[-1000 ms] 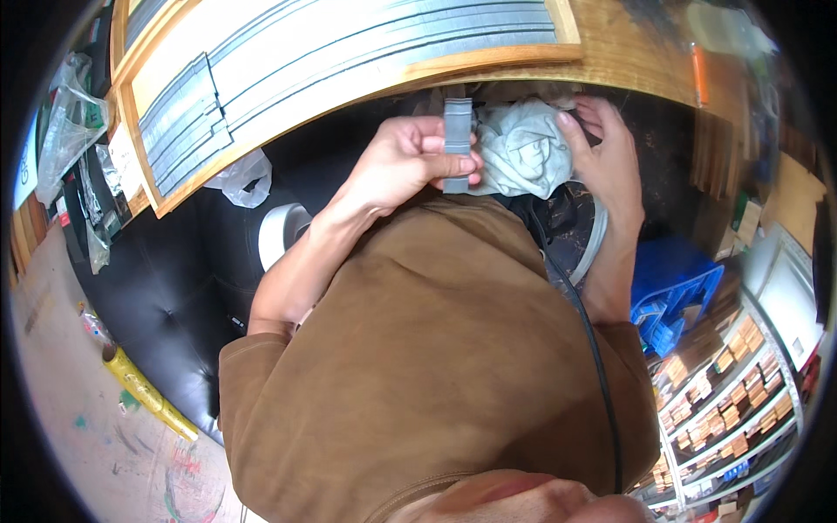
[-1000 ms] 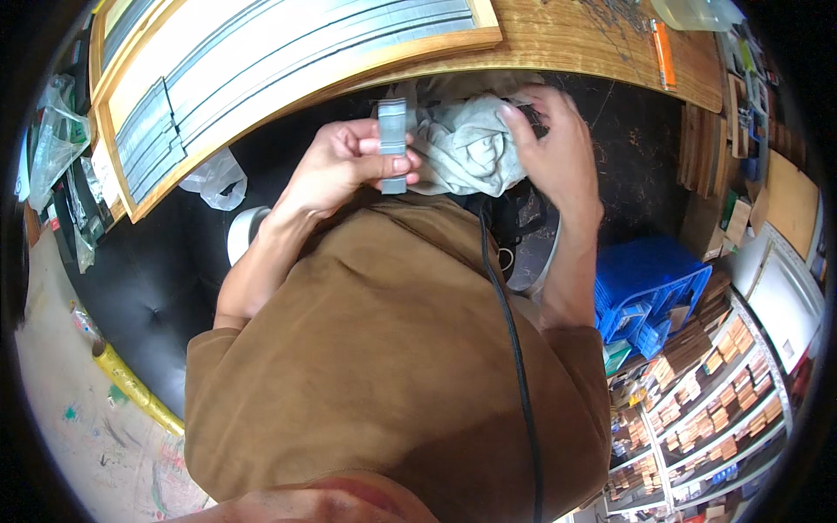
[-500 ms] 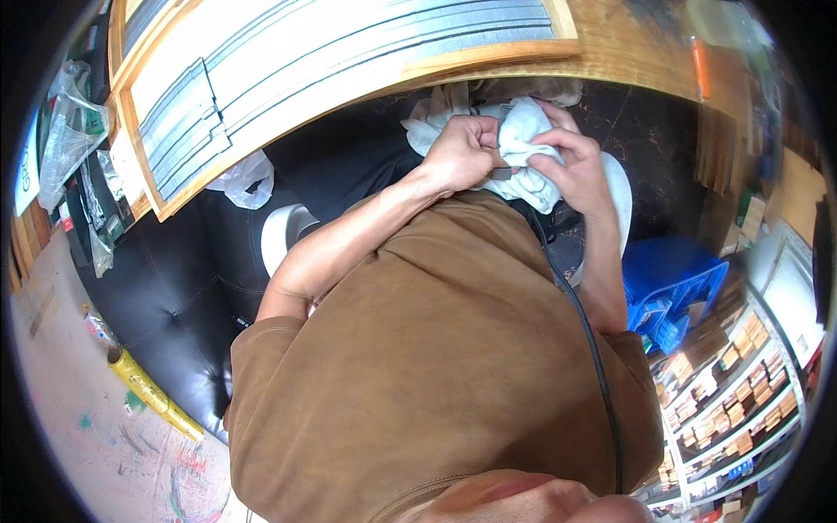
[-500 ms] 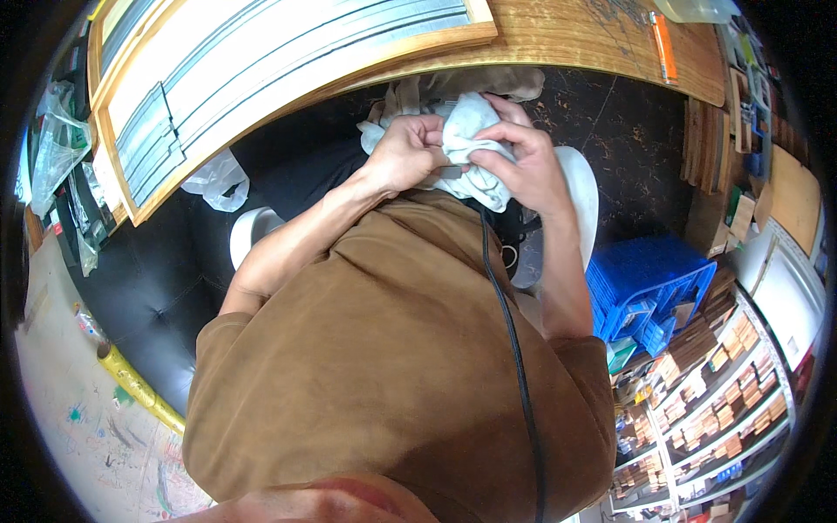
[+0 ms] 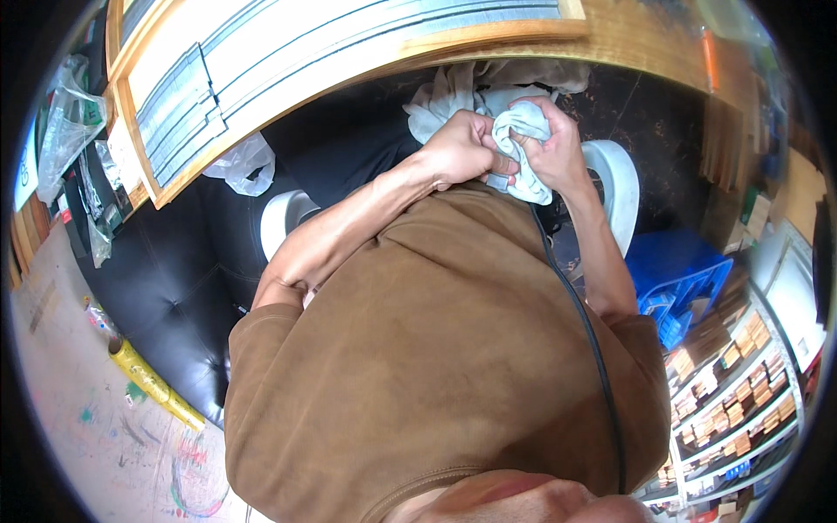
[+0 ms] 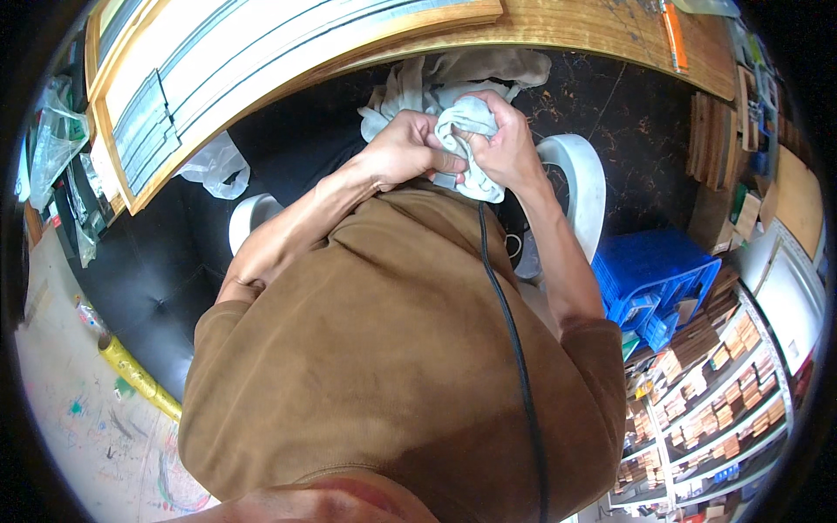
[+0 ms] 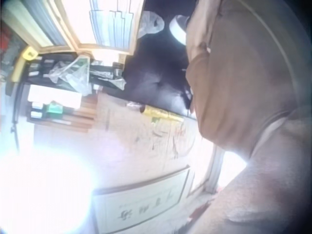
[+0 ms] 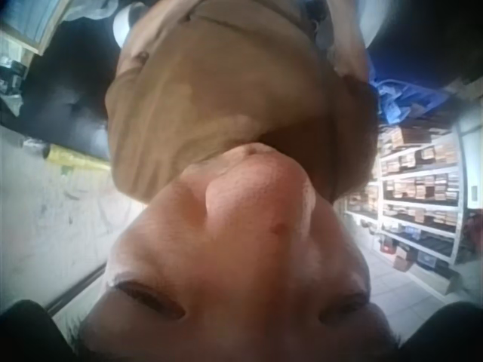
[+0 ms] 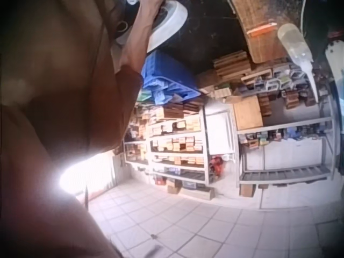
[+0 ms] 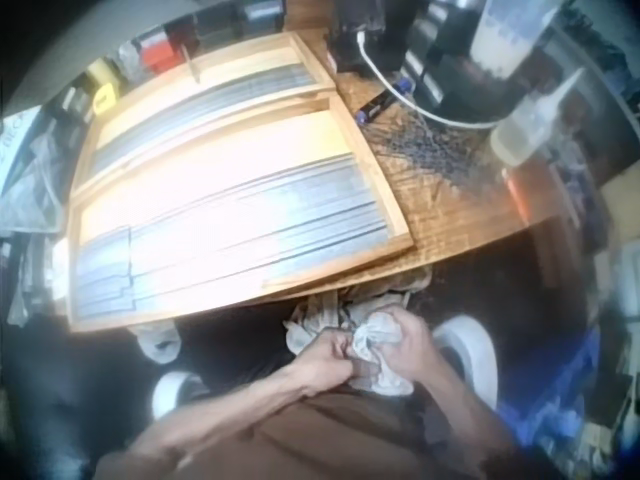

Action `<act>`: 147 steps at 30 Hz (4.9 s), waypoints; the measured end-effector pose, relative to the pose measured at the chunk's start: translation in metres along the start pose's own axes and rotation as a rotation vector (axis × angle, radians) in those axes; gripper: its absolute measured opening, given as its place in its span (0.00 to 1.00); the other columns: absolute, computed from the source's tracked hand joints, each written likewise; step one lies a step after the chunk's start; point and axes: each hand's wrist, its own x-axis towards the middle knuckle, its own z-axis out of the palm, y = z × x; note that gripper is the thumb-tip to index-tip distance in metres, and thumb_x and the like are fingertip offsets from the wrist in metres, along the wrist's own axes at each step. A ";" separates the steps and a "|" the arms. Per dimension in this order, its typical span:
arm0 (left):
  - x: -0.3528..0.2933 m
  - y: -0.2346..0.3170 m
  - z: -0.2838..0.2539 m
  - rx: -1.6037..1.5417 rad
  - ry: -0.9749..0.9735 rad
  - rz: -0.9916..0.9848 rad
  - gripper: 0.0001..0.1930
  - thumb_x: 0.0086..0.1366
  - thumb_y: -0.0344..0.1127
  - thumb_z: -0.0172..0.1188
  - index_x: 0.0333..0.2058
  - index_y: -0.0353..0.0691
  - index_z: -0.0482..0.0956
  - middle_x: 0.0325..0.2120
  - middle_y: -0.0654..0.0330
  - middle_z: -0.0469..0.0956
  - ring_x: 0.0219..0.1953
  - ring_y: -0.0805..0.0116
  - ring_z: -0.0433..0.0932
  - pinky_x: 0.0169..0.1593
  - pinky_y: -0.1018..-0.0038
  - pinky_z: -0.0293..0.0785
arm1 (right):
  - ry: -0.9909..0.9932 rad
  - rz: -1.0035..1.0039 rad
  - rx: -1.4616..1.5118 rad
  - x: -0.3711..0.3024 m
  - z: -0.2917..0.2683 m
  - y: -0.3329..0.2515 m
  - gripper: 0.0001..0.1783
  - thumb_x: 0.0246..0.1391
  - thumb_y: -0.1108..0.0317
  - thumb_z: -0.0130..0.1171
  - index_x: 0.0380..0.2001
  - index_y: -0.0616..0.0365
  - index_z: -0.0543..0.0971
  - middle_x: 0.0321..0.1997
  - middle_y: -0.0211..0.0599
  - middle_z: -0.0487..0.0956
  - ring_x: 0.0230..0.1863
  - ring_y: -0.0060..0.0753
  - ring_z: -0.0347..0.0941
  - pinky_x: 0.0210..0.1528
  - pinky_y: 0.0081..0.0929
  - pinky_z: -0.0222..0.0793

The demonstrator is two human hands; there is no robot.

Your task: The person repeatedly picks up small rectangular metal pieces from a wooden tray, aligns them by hand, and stacks them into a small pile. The person occasionally wipes the pieces with a cloth and continues stacking them one by one.

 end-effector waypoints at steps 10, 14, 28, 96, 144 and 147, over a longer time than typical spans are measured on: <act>-0.014 0.002 -0.017 -0.091 -0.017 -0.068 0.09 0.60 0.23 0.73 0.39 0.34 0.84 0.32 0.56 0.88 0.34 0.70 0.88 0.30 0.82 0.78 | 0.367 0.012 0.173 0.015 -0.013 0.019 0.27 0.51 0.70 0.75 0.53 0.64 0.77 0.45 0.40 0.84 0.45 0.35 0.82 0.50 0.30 0.77; -0.007 0.002 -0.004 -0.048 0.063 0.125 0.09 0.59 0.19 0.70 0.39 0.30 0.84 0.31 0.56 0.88 0.33 0.74 0.85 0.36 0.79 0.79 | 0.026 -0.129 -0.042 0.003 -0.003 -0.013 0.36 0.42 0.66 0.82 0.55 0.59 0.78 0.45 0.39 0.84 0.47 0.33 0.81 0.51 0.32 0.78; -0.028 -0.002 -0.016 -0.078 0.016 0.008 0.14 0.61 0.25 0.72 0.46 0.37 0.84 0.35 0.59 0.89 0.35 0.73 0.88 0.30 0.81 0.77 | 0.426 0.175 0.303 0.015 -0.003 0.029 0.23 0.61 0.58 0.71 0.49 0.66 0.79 0.45 0.41 0.85 0.44 0.30 0.80 0.50 0.27 0.74; -0.110 0.068 -0.023 -0.004 0.315 0.362 0.10 0.66 0.31 0.70 0.44 0.33 0.85 0.39 0.56 0.88 0.41 0.69 0.87 0.45 0.76 0.83 | -0.246 -0.278 0.003 -0.012 0.006 -0.119 0.15 0.43 0.71 0.81 0.33 0.63 0.86 0.38 0.35 0.81 0.36 0.24 0.78 0.37 0.20 0.73; -0.104 0.064 -0.051 -0.343 0.116 0.242 0.11 0.70 0.31 0.64 0.47 0.33 0.84 0.37 0.52 0.87 0.38 0.64 0.88 0.40 0.75 0.87 | -0.262 0.235 0.829 0.040 0.061 -0.114 0.09 0.63 0.71 0.65 0.42 0.66 0.85 0.24 0.26 0.80 0.20 0.11 0.70 0.22 0.11 0.65; -0.103 0.049 -0.051 -0.199 0.192 0.360 0.10 0.70 0.30 0.65 0.46 0.31 0.85 0.35 0.54 0.87 0.38 0.70 0.86 0.41 0.76 0.85 | -0.243 0.165 0.618 0.037 0.061 -0.118 0.08 0.61 0.74 0.66 0.42 0.66 0.86 0.26 0.26 0.80 0.22 0.13 0.71 0.26 0.12 0.67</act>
